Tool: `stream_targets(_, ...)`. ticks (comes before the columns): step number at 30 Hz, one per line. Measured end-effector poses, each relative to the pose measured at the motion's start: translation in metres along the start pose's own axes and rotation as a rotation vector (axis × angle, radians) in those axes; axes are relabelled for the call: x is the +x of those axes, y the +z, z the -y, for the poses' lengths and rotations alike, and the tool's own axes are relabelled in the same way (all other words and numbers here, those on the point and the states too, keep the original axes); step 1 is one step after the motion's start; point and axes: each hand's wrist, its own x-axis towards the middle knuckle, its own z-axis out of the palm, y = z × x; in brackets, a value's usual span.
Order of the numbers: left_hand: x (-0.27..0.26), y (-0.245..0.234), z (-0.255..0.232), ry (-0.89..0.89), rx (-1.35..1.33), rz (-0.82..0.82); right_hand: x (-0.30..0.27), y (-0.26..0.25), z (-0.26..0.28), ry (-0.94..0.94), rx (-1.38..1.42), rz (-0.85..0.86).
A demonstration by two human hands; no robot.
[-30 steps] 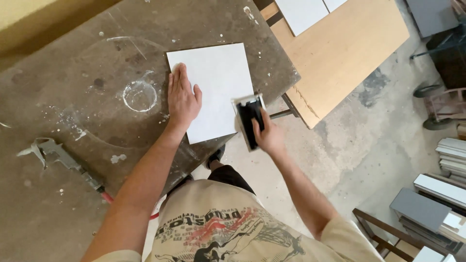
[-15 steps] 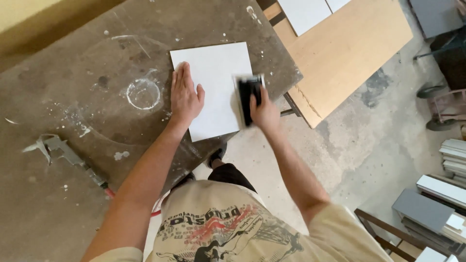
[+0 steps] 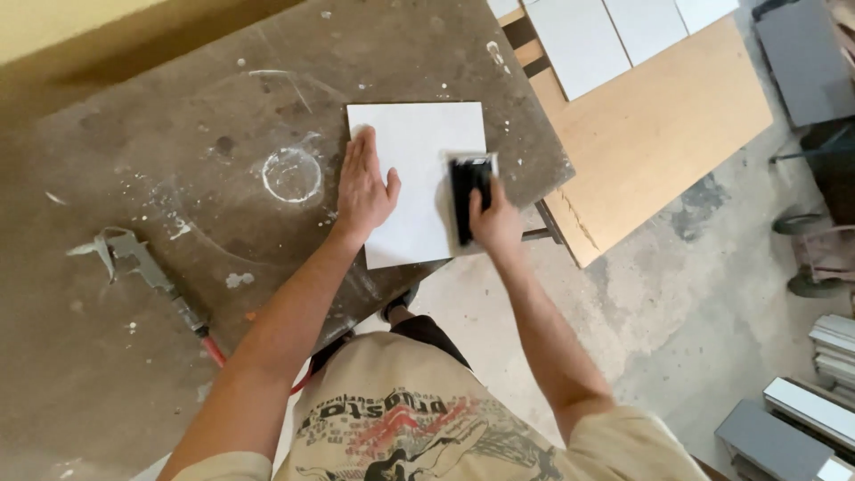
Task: The person sands a white square panel on a workbench using a sanding block and then uses a handheld air blower to remove dust. The person repeats this process on a second panel, placing the finished pieces on a nearby table.
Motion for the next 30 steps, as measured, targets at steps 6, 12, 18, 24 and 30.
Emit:
stream_targets(6, 0.000, -0.011, -0.002, -0.037, -0.070, 0.109, 0.117, 0.028, 0.111, -0.025, 0.217, 0.069)
stream_targets(12, 0.002, -0.012, -0.004, -0.044, -0.029, 0.038, -0.023, -0.008, 0.073, -0.132, 0.024, -0.019)
stream_targets(18, 0.000, -0.005, -0.001, -0.038, -0.027, 0.051, 0.119, 0.029, 0.060, -0.040, 0.112, -0.028)
stream_targets(24, -0.002, 0.006, 0.006, -0.035, 0.003, 0.032, 0.114, 0.042, 0.107, -0.104, 0.036, 0.057)
stream_targets(30, -0.003, 0.009, 0.004, -0.045, 0.029, 0.018, 0.126, 0.030, 0.053, -0.043, 0.085, -0.070)
